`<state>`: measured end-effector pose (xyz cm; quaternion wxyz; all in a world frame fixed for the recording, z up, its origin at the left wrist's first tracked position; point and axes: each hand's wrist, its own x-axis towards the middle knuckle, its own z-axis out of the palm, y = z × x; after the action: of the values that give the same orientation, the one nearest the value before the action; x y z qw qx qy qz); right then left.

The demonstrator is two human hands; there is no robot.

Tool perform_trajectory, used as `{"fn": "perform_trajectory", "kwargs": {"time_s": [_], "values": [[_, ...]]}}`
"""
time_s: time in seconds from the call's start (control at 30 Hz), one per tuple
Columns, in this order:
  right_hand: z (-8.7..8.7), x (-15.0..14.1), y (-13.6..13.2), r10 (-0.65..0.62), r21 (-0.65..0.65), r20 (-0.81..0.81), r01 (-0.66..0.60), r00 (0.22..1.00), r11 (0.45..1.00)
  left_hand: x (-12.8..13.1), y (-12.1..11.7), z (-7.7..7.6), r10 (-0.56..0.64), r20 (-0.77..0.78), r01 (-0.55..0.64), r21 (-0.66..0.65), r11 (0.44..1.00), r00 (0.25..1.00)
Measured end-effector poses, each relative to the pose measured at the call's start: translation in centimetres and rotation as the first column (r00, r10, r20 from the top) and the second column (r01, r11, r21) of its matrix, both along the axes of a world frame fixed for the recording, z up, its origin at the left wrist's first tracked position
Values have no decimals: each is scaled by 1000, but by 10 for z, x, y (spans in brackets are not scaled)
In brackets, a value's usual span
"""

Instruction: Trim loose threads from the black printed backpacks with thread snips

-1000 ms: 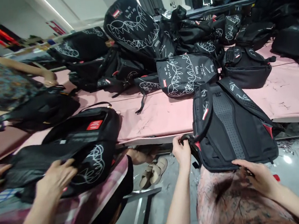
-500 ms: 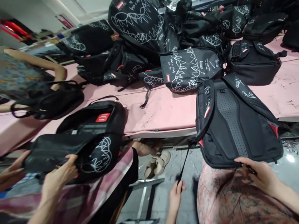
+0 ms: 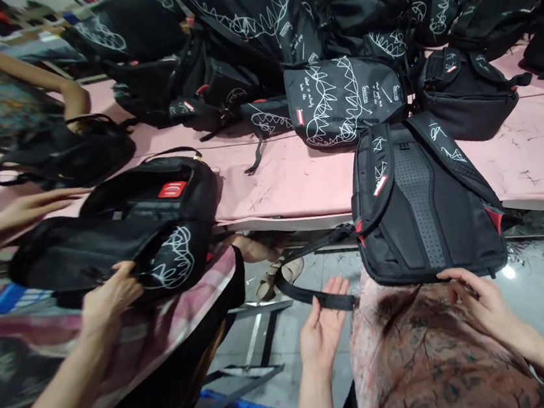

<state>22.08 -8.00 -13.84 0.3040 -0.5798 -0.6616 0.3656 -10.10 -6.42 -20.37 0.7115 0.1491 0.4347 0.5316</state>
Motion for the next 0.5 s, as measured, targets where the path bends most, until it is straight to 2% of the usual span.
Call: {"fn": "perform_trajectory", "kwargs": {"time_s": [0.1, 0.17, 0.27, 0.37, 0.43, 0.5], "values": [[-2, 8, -12, -69, -32, -13, 69, 997, 997, 6, 13, 33, -52, 169, 48, 29, 998, 984], [-7, 16, -21, -142, -70, -52, 138, 988, 988, 9, 14, 45, -58, 241, 54, 22, 998, 969], [-17, 34, -30, -334, -88, -102, 326, 937, 941, 16, 14, 49, -25, 289, 27, -3, 1000, 957], [-23, 52, -29, -533, -58, -144, 531, 834, 846, 18, 12, 45, 6, 240, 7, -53, 999, 971], [-24, 58, -24, -595, -50, -187, 598, 781, 800, 16, 10, 44, 14, 179, -3, -62, 998, 984], [-24, 60, -18, -604, -41, -234, 613, 762, 789, 11, 8, 47, 34, 157, -39, 30, 999, 987]]}}
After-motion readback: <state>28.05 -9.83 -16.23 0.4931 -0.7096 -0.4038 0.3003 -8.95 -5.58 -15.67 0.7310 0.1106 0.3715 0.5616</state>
